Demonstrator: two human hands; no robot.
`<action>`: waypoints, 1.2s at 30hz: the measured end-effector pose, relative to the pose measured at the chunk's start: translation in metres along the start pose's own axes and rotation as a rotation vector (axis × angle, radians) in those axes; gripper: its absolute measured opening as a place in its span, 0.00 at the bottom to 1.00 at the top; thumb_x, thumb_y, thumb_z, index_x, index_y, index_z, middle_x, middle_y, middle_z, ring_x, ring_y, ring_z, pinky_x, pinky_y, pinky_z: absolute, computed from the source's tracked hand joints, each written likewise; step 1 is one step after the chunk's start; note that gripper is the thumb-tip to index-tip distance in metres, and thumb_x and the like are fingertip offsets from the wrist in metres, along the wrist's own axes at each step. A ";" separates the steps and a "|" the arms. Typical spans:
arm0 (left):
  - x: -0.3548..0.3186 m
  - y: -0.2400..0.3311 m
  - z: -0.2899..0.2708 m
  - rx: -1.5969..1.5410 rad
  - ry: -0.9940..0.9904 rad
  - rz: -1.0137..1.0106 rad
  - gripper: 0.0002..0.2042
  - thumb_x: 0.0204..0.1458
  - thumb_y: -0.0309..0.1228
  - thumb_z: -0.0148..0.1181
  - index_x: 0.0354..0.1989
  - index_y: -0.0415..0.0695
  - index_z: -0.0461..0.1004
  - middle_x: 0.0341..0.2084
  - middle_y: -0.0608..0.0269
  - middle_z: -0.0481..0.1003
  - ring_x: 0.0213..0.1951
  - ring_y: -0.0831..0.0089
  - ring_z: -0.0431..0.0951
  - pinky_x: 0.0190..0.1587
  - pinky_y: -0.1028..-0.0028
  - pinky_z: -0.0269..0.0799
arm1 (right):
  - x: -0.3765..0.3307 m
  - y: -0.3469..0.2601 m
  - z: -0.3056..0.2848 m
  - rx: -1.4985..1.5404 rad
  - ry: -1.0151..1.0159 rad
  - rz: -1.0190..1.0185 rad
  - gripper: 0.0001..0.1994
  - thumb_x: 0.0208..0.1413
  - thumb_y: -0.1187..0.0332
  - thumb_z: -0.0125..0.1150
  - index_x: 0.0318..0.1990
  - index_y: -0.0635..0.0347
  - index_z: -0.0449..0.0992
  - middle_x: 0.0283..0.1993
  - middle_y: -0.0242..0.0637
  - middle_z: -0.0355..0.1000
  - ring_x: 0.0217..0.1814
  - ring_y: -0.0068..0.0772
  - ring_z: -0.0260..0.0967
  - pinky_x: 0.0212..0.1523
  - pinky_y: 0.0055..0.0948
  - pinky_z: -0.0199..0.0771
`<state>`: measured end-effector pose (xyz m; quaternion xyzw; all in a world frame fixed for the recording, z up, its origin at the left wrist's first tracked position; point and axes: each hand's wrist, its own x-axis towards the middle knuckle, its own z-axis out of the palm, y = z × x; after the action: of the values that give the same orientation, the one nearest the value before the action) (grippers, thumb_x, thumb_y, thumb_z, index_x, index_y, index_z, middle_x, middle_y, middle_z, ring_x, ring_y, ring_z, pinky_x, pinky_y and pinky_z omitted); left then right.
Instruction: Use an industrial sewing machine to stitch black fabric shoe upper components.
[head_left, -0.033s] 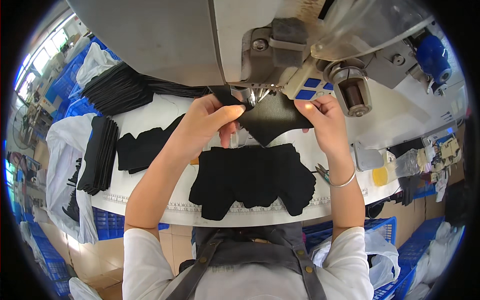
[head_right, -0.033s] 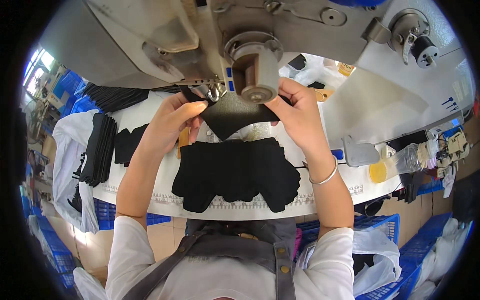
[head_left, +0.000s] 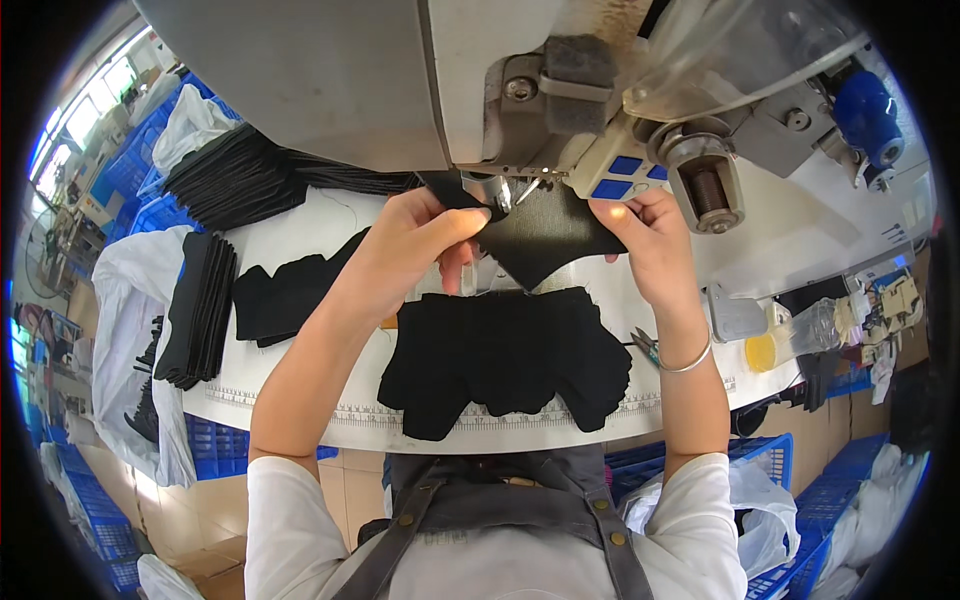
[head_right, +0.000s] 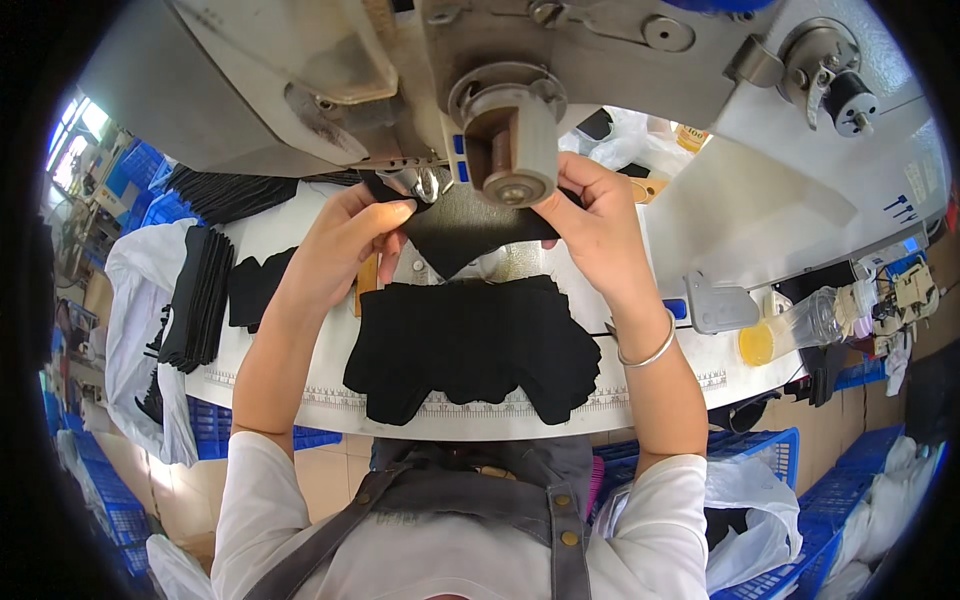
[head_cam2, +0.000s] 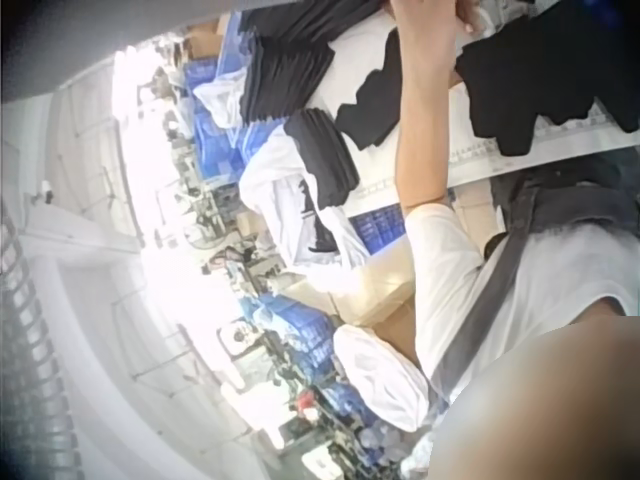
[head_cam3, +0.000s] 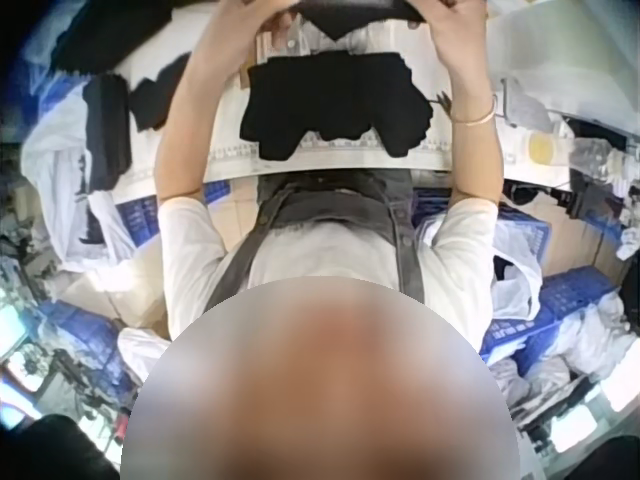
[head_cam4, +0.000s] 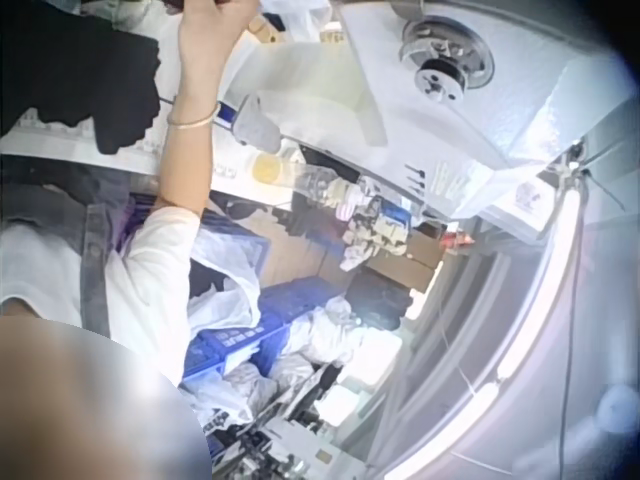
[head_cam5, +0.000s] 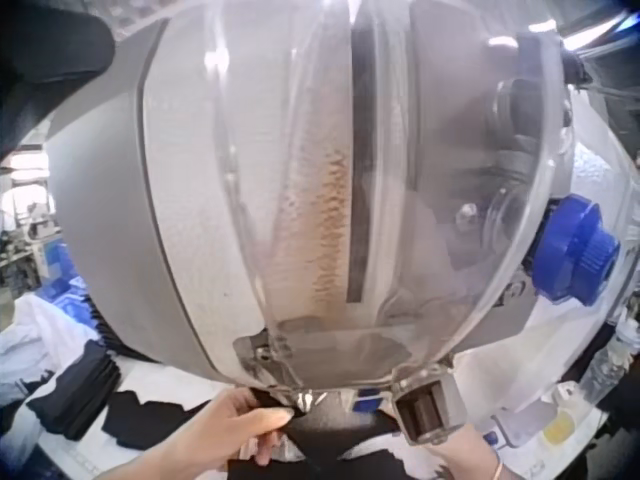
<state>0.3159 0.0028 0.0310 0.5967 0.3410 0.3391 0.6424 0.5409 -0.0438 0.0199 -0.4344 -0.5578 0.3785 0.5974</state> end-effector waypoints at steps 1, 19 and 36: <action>0.002 -0.001 0.000 -0.009 0.008 0.000 0.08 0.47 0.32 0.53 0.28 0.39 0.70 0.14 0.67 0.68 0.12 0.81 0.66 0.18 0.83 0.63 | 0.001 0.000 -0.001 -0.009 0.002 0.000 0.10 0.47 0.66 0.60 0.27 0.65 0.71 0.20 0.29 0.67 0.18 0.15 0.61 0.16 0.15 0.60; 0.012 -0.016 0.011 -0.093 0.119 0.195 0.12 0.51 0.32 0.49 0.21 0.36 0.70 0.17 0.63 0.70 0.13 0.79 0.67 0.21 0.81 0.62 | 0.072 0.023 -0.005 0.343 -0.236 -0.219 0.09 0.44 0.73 0.58 0.35 0.65 0.71 0.33 0.32 0.69 0.32 0.20 0.64 0.32 0.20 0.67; 0.014 -0.014 0.007 -0.072 0.058 0.176 0.10 0.52 0.33 0.48 0.26 0.38 0.68 0.19 0.64 0.68 0.15 0.78 0.67 0.23 0.80 0.64 | 0.029 0.034 -0.014 -0.136 0.228 0.059 0.13 0.52 0.66 0.51 0.41 0.65 0.68 0.35 0.34 0.67 0.35 0.20 0.62 0.36 0.23 0.66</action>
<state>0.3301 0.0102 0.0173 0.5908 0.2936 0.4233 0.6209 0.5588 -0.0063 -0.0026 -0.5304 -0.4975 0.3053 0.6148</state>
